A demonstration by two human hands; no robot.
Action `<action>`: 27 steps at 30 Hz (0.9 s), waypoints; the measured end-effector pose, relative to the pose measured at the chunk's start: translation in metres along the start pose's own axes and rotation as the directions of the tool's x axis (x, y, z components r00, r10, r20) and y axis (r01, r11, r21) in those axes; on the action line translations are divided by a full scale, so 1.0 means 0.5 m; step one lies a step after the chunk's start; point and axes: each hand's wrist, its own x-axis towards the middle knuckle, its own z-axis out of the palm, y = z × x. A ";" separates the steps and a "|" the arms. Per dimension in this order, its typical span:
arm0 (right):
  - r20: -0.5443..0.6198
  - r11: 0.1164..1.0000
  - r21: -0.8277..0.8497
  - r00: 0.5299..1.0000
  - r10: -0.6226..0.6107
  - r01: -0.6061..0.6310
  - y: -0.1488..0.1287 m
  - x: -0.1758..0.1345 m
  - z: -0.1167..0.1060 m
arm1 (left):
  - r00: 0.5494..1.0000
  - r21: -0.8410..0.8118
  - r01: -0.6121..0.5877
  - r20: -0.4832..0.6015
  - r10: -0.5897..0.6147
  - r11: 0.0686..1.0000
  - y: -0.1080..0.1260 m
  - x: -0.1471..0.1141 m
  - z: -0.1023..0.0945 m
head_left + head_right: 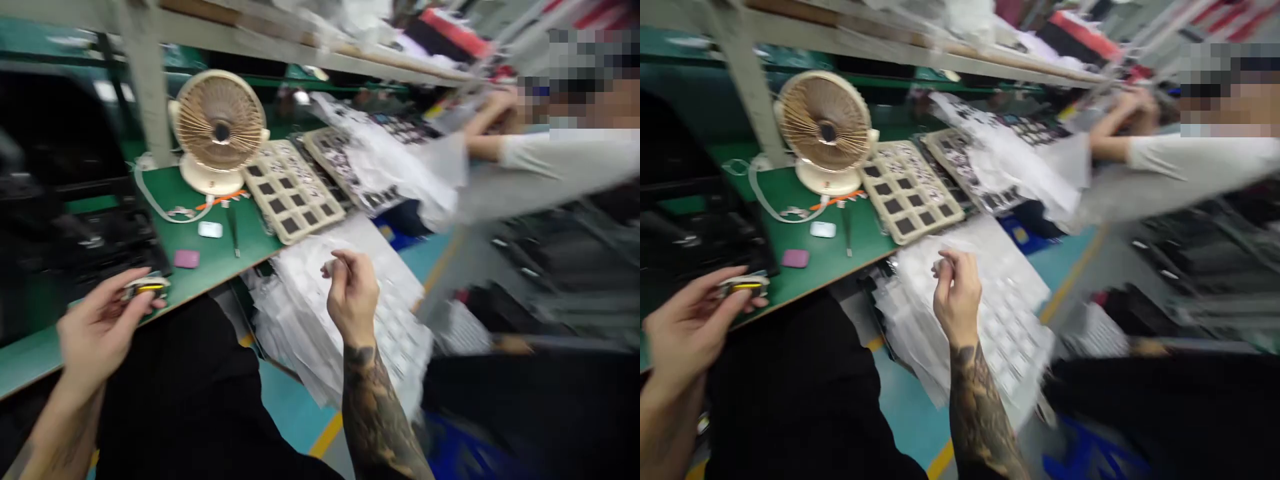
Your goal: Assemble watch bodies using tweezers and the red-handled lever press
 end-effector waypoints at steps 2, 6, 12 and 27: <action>-0.077 0.973 0.155 0.984 -0.163 0.173 -0.110 0.002 0.063 | 0.998 -0.133 0.063 0.020 -0.060 0.989 0.043 0.010 0.023; -0.046 0.787 0.510 0.925 -0.378 0.347 -0.316 -0.009 0.178 | 0.991 -0.283 0.134 0.021 -0.133 0.950 0.060 0.023 0.007; 0.053 0.441 0.876 0.868 -0.494 0.197 -0.479 -0.059 0.266 | 0.995 -0.325 0.054 -0.067 -0.079 0.944 0.032 0.000 -0.032; 0.025 0.455 0.784 0.711 -0.703 0.422 -0.475 -0.010 0.282 | 0.999 -0.438 0.035 -0.002 -0.040 0.899 0.038 0.001 -0.051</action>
